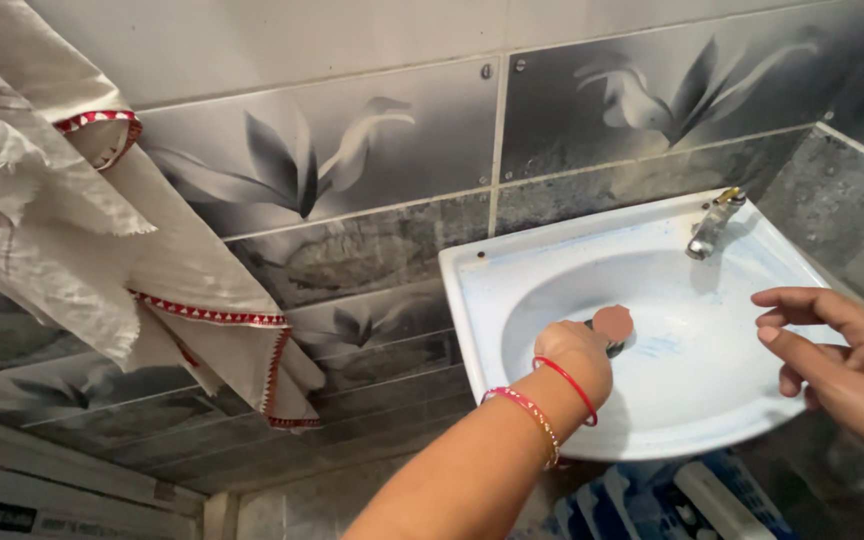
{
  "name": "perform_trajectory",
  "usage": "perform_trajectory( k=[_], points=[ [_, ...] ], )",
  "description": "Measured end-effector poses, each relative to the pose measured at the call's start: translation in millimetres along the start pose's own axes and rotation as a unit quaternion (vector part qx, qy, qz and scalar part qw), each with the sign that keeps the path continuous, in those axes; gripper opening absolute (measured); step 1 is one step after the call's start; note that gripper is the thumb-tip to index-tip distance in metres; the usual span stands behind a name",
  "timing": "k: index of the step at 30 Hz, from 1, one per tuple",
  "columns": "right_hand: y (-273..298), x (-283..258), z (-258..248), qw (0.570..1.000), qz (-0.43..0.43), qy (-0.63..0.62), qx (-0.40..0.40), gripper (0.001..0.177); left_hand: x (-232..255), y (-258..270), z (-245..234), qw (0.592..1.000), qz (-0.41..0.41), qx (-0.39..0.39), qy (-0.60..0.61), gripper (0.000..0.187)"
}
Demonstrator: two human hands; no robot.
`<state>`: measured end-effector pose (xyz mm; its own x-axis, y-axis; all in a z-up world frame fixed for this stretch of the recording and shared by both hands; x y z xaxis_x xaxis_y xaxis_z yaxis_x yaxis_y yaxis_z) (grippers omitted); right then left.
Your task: The person scrubs the interior of a white bathroom sink using a pink-handled brush. They move the brush in circular motions around the basin and near the drain while water runs from the faucet. The person also briefly rinses the brush under the stream.
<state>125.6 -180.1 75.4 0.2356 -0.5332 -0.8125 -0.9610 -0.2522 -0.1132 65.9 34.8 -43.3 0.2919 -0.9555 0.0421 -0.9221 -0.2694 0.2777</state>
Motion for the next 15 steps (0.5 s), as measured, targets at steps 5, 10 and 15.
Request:
perform_trajectory(
  k=[5, 10, 15],
  points=[
    [1, -11, 21, 0.998, -0.019, -0.036, -0.040, 0.040, 71, 26, 5, 0.985, 0.128, 0.071, 0.093, 0.056],
    [2, -16, 14, 0.999, -0.027, -0.028, -0.026, 0.040, 47, 22, 7, 0.996, 0.066, 0.039, 0.052, 0.059],
    [8, -8, 12, 1.000, 0.009, 0.008, -0.025, 0.040, 20, 16, -4, 0.998, 0.057, 0.016, 0.032, 0.050]
  ],
)
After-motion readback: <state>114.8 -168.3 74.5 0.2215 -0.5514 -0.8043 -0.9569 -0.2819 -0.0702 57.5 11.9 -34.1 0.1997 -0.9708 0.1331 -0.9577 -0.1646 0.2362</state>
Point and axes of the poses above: each hand's wrist, its own y-axis away from the middle knuckle, its own z-axis out of the palm, x = y × z, the point moved 10 cm from there along -y, towards the middle knuckle, and after that the axes turned 8 degrees about x, right-handed, at the moved point
